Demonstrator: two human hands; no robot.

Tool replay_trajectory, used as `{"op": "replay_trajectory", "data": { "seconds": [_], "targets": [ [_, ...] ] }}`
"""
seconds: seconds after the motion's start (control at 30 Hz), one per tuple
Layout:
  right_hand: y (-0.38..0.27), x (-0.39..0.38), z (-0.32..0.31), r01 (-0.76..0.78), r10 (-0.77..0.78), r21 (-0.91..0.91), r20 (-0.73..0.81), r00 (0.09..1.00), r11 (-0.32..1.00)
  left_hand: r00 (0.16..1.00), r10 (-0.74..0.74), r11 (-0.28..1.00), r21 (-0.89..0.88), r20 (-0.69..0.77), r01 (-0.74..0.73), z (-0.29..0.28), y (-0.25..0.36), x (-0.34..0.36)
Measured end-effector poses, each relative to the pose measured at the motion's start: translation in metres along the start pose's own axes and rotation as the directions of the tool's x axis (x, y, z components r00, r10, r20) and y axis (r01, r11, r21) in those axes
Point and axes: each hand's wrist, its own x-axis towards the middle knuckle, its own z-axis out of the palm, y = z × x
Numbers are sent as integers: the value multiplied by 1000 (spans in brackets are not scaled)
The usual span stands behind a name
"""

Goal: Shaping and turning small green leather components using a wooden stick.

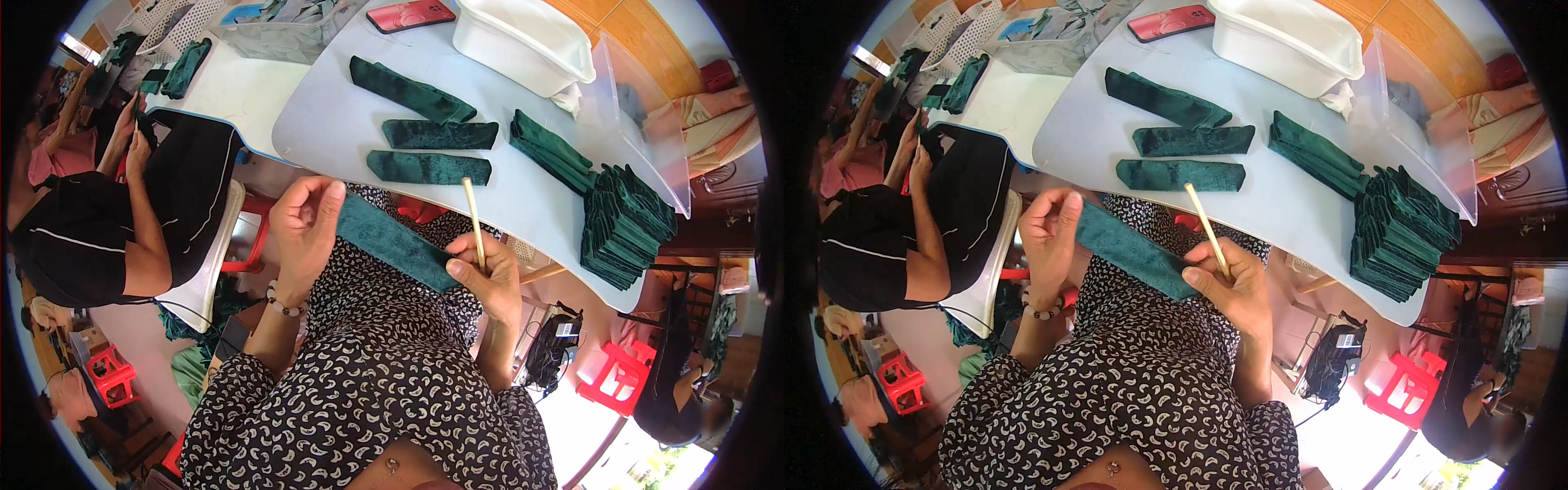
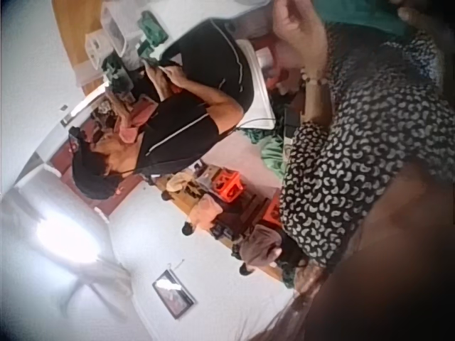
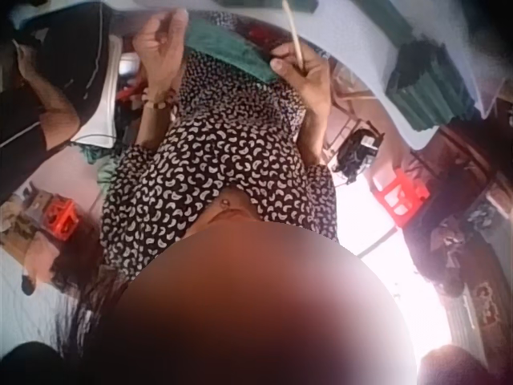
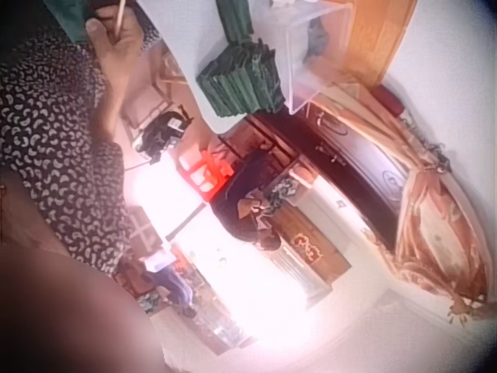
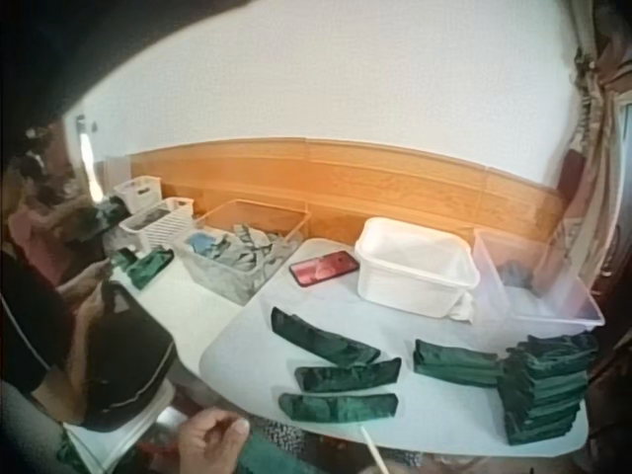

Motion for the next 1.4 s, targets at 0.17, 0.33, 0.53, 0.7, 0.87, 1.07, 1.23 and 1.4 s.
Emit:
{"op": "replay_trajectory", "data": {
  "seconds": [0.17,0.33,0.53,0.7,0.87,1.07,1.23,1.4],
  "targets": [
    [-16,7,10,118,-120,231,-5,993,966,786,362,842,187,501,-507,11,17,-8],
    [-29,24,33,149,-141,148,-61,988,978,810,-24,970,-183,586,161,44,6,-45],
    [-37,22,32,129,-121,234,-48,991,964,688,-300,528,-486,660,696,39,1,-36],
    [-7,14,11,256,-253,76,-45,966,964,738,-236,395,-631,633,668,33,-4,-31],
    [13,-7,19,2,15,-150,111,994,989,805,-177,362,-723,566,588,42,-3,-29],
    [2,-15,31,62,-86,-381,-46,995,922,848,-186,765,-469,496,442,38,-7,-32],
    [-8,-21,15,283,-387,-562,-73,919,777,862,-211,685,-560,461,467,30,-4,-25],
    [-19,-31,6,184,-306,-648,-80,949,739,861,-179,687,-566,475,455,27,-3,-24]
  ]
}}
